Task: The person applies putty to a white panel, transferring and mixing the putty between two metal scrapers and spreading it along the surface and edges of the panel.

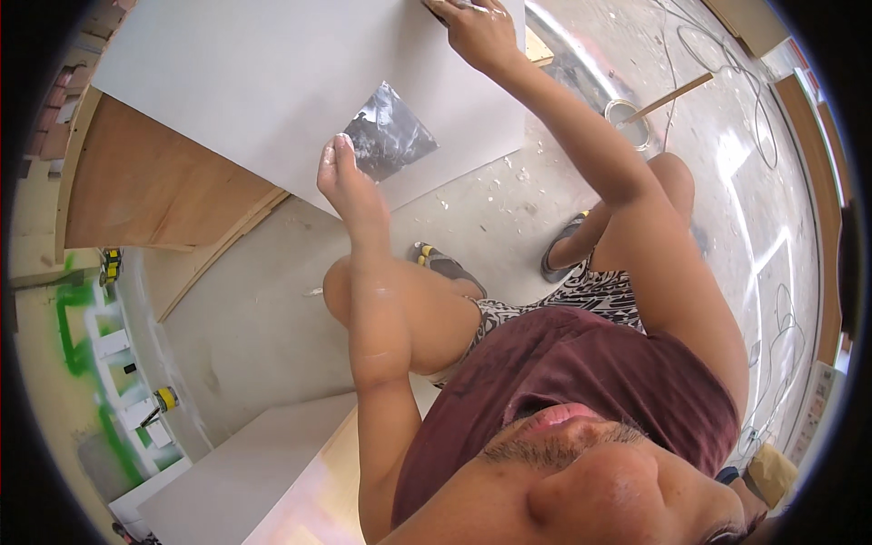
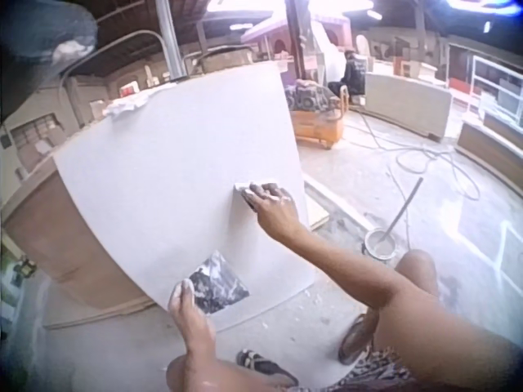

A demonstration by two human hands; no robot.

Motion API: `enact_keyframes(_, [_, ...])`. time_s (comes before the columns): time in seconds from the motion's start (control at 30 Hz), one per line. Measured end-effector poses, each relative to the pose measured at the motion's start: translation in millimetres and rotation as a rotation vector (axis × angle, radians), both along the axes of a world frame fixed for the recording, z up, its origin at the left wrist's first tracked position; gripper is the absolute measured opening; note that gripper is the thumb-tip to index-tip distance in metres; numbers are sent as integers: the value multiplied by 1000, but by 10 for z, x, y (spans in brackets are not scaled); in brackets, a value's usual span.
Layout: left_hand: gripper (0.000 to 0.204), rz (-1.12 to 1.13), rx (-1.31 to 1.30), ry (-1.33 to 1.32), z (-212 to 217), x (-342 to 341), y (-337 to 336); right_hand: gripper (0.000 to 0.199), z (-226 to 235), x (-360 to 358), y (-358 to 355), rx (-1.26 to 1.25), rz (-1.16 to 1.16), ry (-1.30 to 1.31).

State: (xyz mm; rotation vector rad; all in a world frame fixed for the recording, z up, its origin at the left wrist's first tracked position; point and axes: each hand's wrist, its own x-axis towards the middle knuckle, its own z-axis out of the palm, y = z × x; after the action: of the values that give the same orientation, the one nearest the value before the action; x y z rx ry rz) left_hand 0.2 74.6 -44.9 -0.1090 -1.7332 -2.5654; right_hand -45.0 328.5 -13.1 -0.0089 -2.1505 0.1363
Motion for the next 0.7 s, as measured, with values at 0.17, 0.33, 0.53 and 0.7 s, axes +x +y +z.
enact_keyframes(0.17, [21, 31, 143, -153, 119, 77, 74, 33, 338, -42, 470, -554, -81, 4])
enact_keyframes(0.33, [22, -31, 154, -129, 37, -9, 78, 33, 731, -303, 733, -502, -191, 235])
enact_keyframes(0.53, [23, -40, 194, -142, -67, -66, 104, 40, 249, -306, -260, -233, -108, 109])
enact_keyframes(0.7, [23, -57, 308, -139, -136, -144, 208, 31, -324, 28, -370, -234, 64, -192])
